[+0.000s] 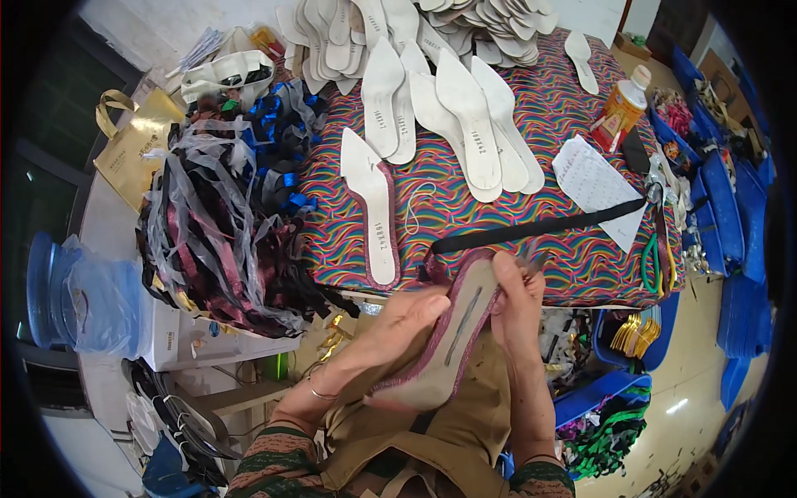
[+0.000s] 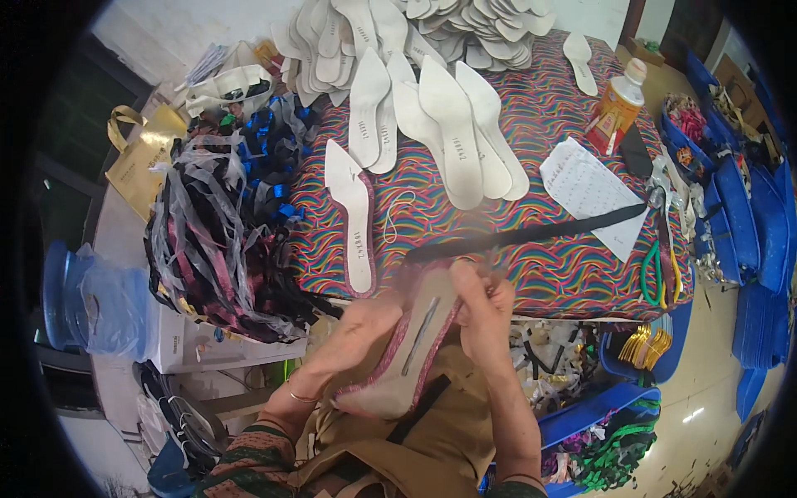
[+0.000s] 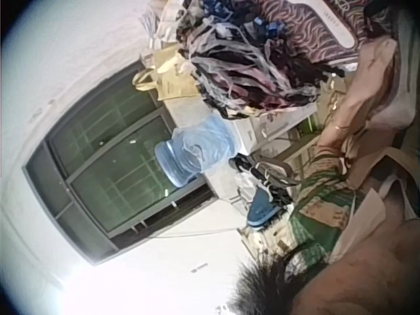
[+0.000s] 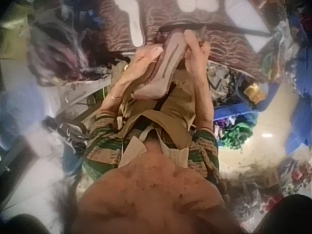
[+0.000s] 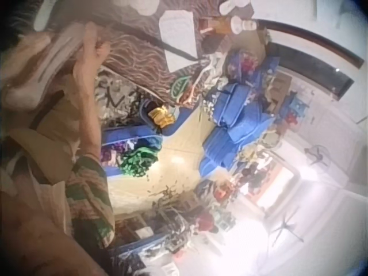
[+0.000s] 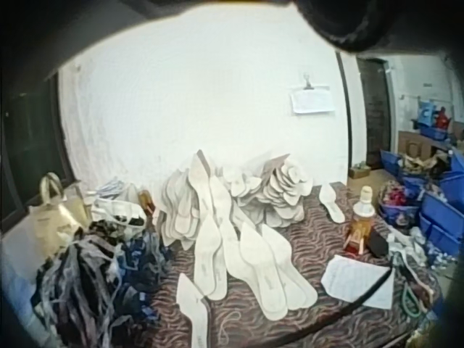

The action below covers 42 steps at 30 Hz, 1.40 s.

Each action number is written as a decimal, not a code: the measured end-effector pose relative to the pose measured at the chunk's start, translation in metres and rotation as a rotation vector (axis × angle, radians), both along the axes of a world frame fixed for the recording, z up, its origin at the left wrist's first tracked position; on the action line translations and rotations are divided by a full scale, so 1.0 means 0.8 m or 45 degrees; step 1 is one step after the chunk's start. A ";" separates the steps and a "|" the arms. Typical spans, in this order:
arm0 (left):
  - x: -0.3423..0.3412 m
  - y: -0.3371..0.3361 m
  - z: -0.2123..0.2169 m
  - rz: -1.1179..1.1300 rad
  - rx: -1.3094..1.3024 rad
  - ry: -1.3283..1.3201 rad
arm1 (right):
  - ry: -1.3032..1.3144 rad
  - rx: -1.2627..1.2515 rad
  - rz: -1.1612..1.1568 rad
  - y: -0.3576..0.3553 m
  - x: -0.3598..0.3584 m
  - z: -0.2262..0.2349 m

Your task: The person sits at a workbench and assembles white shoe insoles with dark straps. They pick up an insole, align a strap along its edge, and press it down to secure it. The person repeats this process for multiple insoles, handling them one at a time.

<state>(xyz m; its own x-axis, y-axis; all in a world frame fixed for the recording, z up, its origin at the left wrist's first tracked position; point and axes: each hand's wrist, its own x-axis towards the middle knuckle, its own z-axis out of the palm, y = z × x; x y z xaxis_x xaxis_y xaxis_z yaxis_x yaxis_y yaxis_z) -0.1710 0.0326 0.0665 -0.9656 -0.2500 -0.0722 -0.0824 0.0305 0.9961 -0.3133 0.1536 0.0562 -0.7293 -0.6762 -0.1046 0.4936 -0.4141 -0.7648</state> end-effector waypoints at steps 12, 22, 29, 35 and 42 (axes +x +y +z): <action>0.007 -0.065 0.023 -0.011 -0.573 0.611 | -0.569 0.173 0.209 -0.045 0.034 -0.011; -0.025 -0.115 -0.044 1.084 -0.073 0.110 | 1.196 0.548 -0.219 -0.036 0.021 -0.028; -0.047 -0.101 -0.056 1.130 -1.004 -0.175 | 1.466 0.799 -0.231 -0.044 -0.013 -0.053; -0.043 -0.115 -0.044 1.054 -0.926 -0.073 | 1.637 1.006 -0.085 -0.047 -0.017 -0.041; -0.014 -0.142 -0.040 0.953 -1.268 -0.198 | 1.461 0.904 -0.091 -0.047 -0.023 -0.059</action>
